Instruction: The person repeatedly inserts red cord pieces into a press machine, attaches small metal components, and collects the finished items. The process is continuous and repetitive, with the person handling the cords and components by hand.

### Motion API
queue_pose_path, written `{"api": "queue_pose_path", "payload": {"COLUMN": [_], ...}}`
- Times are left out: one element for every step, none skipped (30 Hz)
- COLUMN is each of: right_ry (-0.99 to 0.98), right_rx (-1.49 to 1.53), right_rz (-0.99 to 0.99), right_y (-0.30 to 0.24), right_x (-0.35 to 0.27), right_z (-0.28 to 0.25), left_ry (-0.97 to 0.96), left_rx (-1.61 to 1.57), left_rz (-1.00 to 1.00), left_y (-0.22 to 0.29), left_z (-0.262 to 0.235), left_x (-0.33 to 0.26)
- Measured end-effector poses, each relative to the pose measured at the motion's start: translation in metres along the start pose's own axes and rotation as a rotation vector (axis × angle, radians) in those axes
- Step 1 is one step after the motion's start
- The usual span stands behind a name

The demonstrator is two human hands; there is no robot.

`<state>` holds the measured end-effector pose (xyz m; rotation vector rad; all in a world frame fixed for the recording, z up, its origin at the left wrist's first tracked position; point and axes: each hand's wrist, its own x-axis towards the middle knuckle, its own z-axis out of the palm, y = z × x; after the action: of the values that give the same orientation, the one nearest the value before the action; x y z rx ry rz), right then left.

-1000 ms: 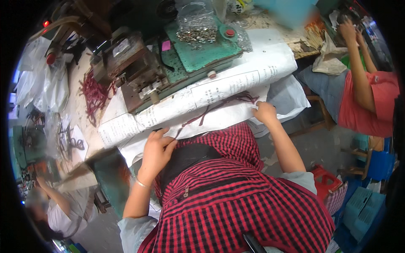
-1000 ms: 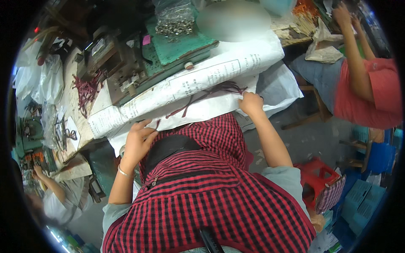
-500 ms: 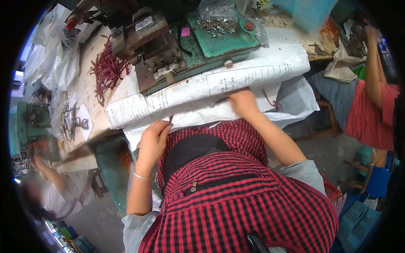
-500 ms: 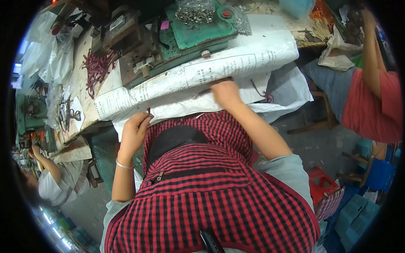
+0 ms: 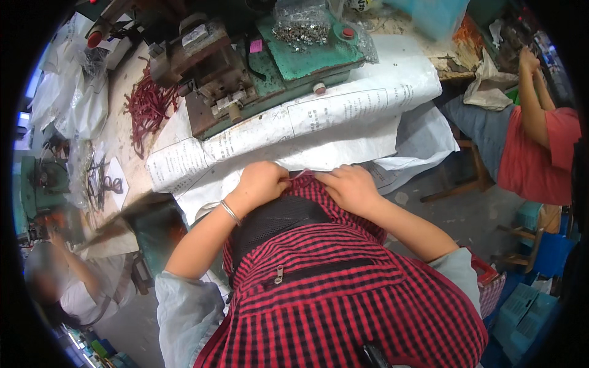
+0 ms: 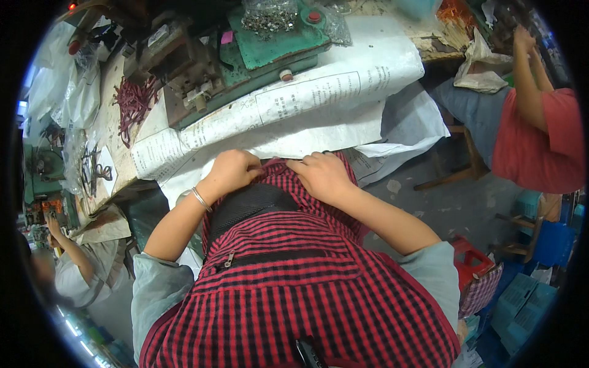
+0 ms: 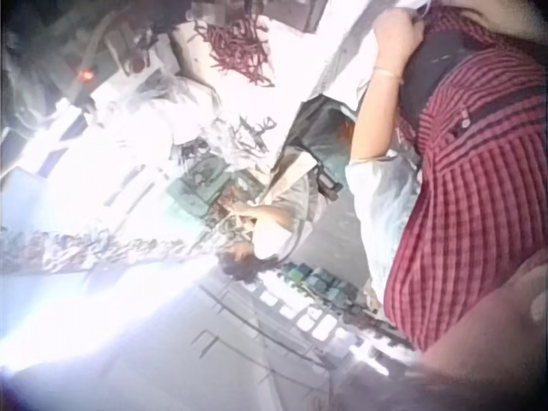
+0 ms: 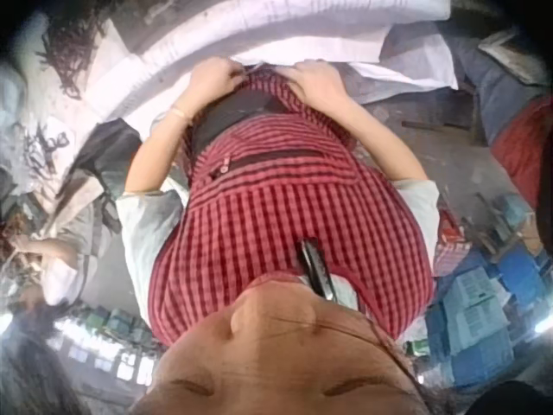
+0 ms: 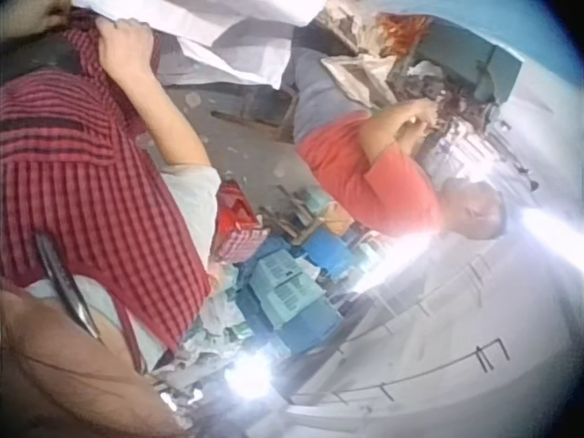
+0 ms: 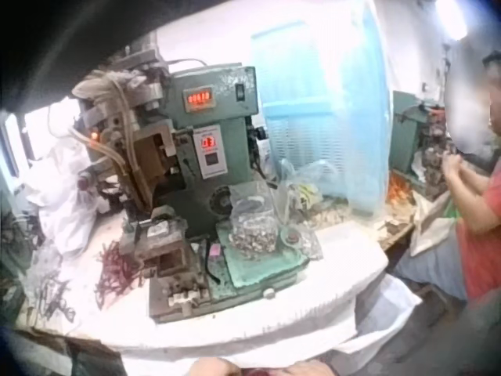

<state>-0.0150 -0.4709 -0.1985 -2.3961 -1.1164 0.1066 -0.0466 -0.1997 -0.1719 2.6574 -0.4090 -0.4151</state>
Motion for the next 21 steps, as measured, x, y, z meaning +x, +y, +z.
{"api": "queue_pose_path", "payload": {"right_ry": [-0.010, -0.020, -0.045, -0.070, -0.092, -0.103, -0.137, -0.169, -0.202, -0.096, -0.024, 0.045, 0.112, 0.166, 0.218, 0.258, 0.296, 0.283, 0.260, 0.176, 0.096], "right_rx": [-0.070, -0.144, -0.184, -0.223, -0.265, -0.304, -0.295, -0.294, -0.293, -0.258, -0.239, -0.217, -0.189, -0.236, -0.275, -0.298, -0.319, -0.302, -0.283, -0.327, -0.374], "right_rz": [0.018, 0.033, 0.033, 0.033, 0.026, 0.019, 0.020, 0.016, 0.015, -0.009, 0.003, 0.007, 0.010, 0.050, 0.089, 0.146, 0.202, 0.367, 0.529, 0.648, 0.765], "right_y": [-0.002, -0.001, -0.001, 0.000, -0.001, -0.005, -0.007, -0.008, -0.006, -0.001, 0.001, -0.001, 0.005, 0.022, 0.042, 0.062, 0.085, 0.115, 0.143, 0.163, 0.183], "right_x": [0.006, 0.010, 0.012, 0.013, 0.018, 0.019, 0.017, 0.016, 0.012, 0.003, -0.003, -0.007, -0.010, -0.014, -0.018, -0.022, -0.023, -0.027, -0.033, -0.045, -0.054], "right_z": [0.012, 0.022, 0.029, 0.037, 0.037, 0.036, 0.031, 0.023, 0.017, 0.012, -0.003, -0.028, -0.045, -0.052, -0.058, -0.064, -0.068, -0.064, -0.054, -0.044, -0.036], "left_ry": [0.005, 0.016, 0.027, 0.026, 0.024, 0.023, 0.021, 0.025, -0.018, 0.015, 0.044, 0.054, 0.062, 0.078, 0.095, 0.088, 0.145, 0.075, 0.003, -0.027, -0.053], "left_rx": [-0.024, -0.049, -0.074, -0.109, -0.132, -0.155, -0.177, -0.191, -0.248, -0.301, -0.357, -0.500, -0.643, -0.782, -0.922, -0.602, -0.459, -0.412, -0.370, -0.364, -0.355], "left_rz": [-0.035, -0.069, -0.103, -0.123, -0.135, -0.146, -0.156, -0.133, -0.179, -0.195, -0.209, -0.294, -0.382, -0.464, -0.549, -0.447, -0.328, -0.335, -0.346, -0.341, -0.332], "left_y": [0.000, 0.000, -0.002, -0.004, -0.003, -0.001, 0.001, -0.001, -0.001, 0.000, 0.000, 0.000, 0.000, -0.002, -0.004, -0.005, -0.004, -0.008, -0.010, -0.010, -0.010], "left_z": [-0.004, -0.010, -0.014, -0.013, -0.015, -0.016, -0.017, -0.013, -0.010, -0.011, -0.008, -0.004, -0.002, 0.000, 0.002, 0.008, 0.017, 0.021, 0.023, 0.022, 0.020], "left_x": [0.000, 0.000, -0.001, -0.003, -0.006, -0.010, -0.014, -0.018, -0.022, -0.026, -0.029, -0.034, -0.037, -0.039, -0.044, -0.044, -0.044, -0.038, -0.035, -0.034, -0.031]}}
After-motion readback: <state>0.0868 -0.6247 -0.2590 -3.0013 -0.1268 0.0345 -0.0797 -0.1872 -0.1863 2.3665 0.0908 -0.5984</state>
